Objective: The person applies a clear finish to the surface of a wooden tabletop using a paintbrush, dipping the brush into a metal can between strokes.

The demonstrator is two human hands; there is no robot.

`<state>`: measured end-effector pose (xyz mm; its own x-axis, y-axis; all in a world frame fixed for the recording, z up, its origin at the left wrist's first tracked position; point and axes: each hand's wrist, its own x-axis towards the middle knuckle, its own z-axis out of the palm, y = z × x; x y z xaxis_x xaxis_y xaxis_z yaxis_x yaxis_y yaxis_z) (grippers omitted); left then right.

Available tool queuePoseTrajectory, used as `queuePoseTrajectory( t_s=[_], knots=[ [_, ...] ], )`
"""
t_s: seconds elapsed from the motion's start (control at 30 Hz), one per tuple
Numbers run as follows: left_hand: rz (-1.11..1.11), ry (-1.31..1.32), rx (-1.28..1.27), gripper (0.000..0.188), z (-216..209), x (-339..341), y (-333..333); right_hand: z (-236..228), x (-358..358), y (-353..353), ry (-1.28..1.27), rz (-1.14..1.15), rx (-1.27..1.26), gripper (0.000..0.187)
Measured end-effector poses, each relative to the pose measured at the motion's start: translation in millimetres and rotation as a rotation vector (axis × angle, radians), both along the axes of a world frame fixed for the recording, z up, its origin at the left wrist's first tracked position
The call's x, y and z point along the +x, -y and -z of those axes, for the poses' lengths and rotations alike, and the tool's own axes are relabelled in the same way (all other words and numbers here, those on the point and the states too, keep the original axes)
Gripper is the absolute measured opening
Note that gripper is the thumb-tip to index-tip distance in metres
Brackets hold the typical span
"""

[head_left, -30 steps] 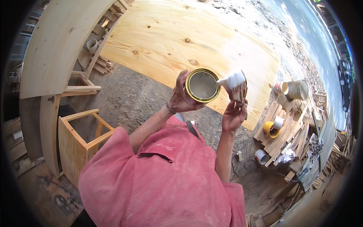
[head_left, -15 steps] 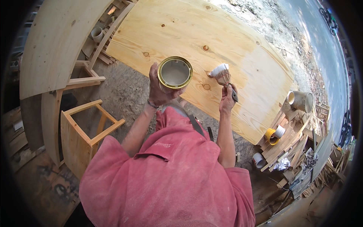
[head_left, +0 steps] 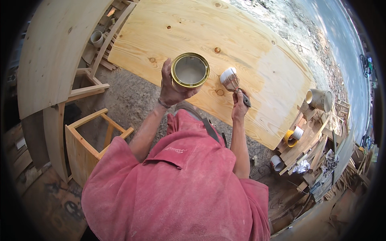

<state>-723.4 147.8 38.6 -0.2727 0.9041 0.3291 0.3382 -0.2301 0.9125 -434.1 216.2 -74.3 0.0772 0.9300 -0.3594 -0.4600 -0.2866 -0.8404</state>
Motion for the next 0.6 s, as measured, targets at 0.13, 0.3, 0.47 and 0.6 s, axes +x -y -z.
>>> queuePoseTrajectory(
  t_s=[0.13, 0.3, 0.47, 0.6],
  knots=[
    [0.012, -0.187, -0.054, 0.121, 1, -3, 1, 0, 6, -3, 0.01, 0.044, 0.016, 0.02],
    [-0.002, -0.04, -0.002, 0.12, 2, -1, 1, -5, 5, 1, 0.168, -0.089, 0.029, 0.02],
    [-0.037, -0.125, -0.023, 0.12, -1, -4, 5, -12, 5, -7, 0.179, -0.003, 0.057, 0.02],
    [-0.019, -0.014, 0.004, 0.12, 5, -1, 9, -13, 10, -5, 0.252, -0.092, 0.098, 0.02]
  ],
)
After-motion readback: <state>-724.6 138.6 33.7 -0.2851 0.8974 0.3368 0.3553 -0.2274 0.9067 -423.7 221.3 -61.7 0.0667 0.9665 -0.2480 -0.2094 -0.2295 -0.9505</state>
